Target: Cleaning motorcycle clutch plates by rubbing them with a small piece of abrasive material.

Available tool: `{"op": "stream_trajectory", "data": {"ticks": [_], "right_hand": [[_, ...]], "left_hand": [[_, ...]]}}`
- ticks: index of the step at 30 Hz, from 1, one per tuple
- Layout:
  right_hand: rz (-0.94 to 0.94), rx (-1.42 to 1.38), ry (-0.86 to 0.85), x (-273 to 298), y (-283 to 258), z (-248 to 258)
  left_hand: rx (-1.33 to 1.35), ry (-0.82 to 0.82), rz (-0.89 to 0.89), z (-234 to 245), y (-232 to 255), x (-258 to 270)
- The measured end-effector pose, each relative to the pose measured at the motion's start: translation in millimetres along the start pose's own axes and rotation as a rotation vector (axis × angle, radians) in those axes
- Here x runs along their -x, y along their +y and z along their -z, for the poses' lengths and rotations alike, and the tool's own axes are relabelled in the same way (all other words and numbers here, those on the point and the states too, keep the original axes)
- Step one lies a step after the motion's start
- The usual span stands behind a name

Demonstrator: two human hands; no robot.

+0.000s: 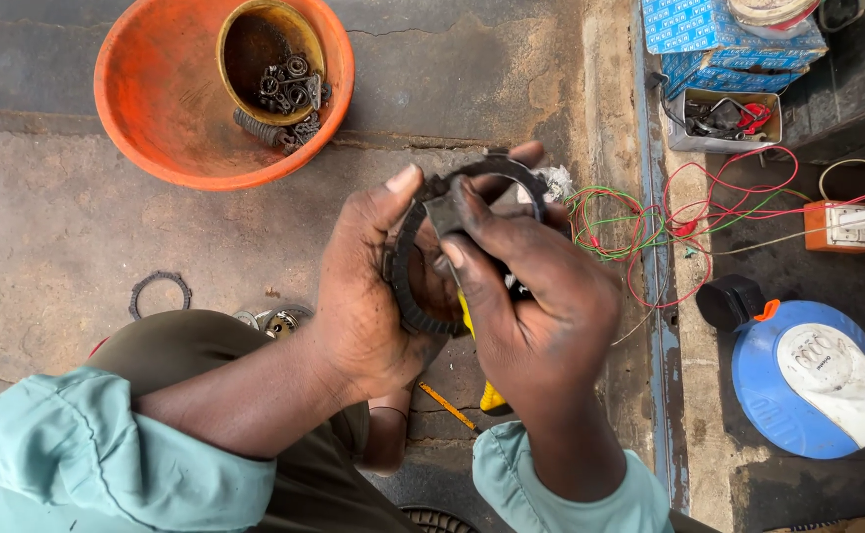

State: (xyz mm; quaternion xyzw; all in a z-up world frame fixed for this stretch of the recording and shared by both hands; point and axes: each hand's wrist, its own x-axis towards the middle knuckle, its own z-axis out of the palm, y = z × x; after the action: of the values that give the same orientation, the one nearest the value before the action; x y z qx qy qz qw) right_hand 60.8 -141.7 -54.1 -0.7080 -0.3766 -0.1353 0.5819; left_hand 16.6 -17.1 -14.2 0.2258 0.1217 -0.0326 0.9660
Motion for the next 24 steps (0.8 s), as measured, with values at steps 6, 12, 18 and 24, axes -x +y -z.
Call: {"op": "stream_trajectory", "data": {"ticks": [6, 12, 18, 24], "right_hand": [[-0.161, -0.170, -0.025, 7, 8, -10], [-0.268, -0.288, 0.168, 6, 5, -8], [-0.074, -0.064, 0.048, -1, -5, -3], [-0.139, -0.200, -0.030, 6, -7, -9]], "left_hand": [[0.019, -0.142, -0.065, 26, -10, -9], [-0.131, -0.108, -0.011, 17, -9, -7], [-0.093, -0.071, -0.028, 25, -10, -5], [0.000, -0.198, 0.044, 21, -3, -7]]}}
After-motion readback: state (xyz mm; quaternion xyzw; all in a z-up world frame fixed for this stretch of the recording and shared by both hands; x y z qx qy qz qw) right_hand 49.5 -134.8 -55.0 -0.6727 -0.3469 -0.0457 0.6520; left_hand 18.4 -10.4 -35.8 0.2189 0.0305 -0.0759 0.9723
